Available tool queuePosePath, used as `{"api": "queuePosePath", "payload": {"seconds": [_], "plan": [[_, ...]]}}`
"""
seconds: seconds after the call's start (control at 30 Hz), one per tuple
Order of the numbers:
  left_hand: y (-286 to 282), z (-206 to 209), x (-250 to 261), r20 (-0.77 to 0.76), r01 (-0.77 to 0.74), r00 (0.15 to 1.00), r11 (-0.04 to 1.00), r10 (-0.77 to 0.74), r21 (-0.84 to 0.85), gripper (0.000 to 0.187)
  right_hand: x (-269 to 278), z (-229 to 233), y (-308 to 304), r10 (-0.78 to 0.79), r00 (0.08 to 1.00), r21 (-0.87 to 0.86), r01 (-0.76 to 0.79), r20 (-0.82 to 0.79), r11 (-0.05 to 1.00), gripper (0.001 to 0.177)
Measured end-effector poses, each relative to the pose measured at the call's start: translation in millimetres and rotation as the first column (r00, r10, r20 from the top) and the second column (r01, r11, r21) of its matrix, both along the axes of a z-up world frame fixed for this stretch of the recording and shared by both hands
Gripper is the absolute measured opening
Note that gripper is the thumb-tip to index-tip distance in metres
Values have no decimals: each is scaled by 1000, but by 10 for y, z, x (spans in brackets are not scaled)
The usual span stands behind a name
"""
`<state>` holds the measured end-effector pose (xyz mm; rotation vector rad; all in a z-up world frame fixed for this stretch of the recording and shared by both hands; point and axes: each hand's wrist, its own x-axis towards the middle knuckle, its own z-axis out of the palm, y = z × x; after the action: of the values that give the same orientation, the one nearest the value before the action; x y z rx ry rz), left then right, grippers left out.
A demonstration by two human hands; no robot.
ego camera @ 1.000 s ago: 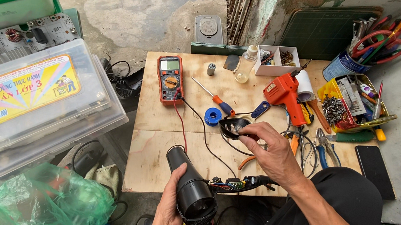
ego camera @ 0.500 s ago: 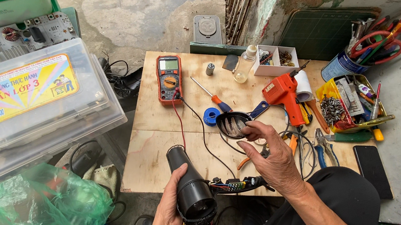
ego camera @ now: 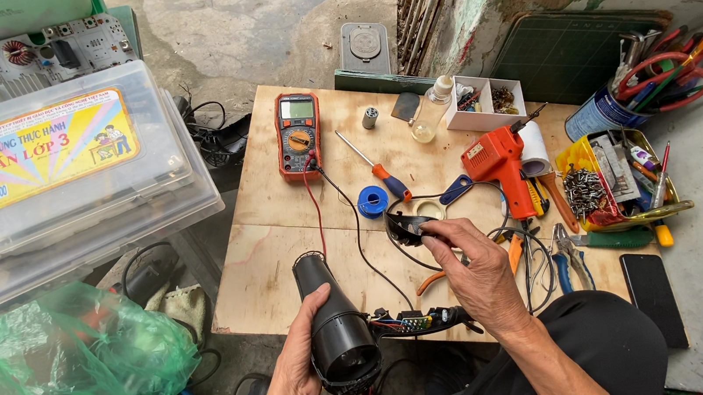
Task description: The person uses a screwdriver to tighten a screw on the exposed wiring of a disassembled hair dryer. They then pick up the hair dryer's metal grille, inspect it, and place it back onto the device's opening.
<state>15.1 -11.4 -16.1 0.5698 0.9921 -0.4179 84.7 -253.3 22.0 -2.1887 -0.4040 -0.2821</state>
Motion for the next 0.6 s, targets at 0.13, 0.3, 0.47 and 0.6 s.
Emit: {"api": "queuePosePath", "payload": {"seconds": [0.13, 0.3, 0.47, 0.6], "plan": [[-1, -14, -2, -1, 3, 1000, 1000, -3, 4, 54, 25, -85, -16, -16, 997, 21, 18, -70, 1000, 21], [-9, 2, -2, -11, -9, 1000, 1000, 9, 19, 53, 25, -117, -22, -33, 993, -24, 30, -114, 999, 17], [-6, 6, -7, 0, -15, 1000, 1000, 15, 7, 52, 11, -117, -3, 4, 999, -76, -8, -48, 997, 16], [-10, 27, -2, -12, -4, 1000, 999, 5, 32, 52, 3, -102, 7, 29, 1000, -76, -28, 13, 997, 16]]}}
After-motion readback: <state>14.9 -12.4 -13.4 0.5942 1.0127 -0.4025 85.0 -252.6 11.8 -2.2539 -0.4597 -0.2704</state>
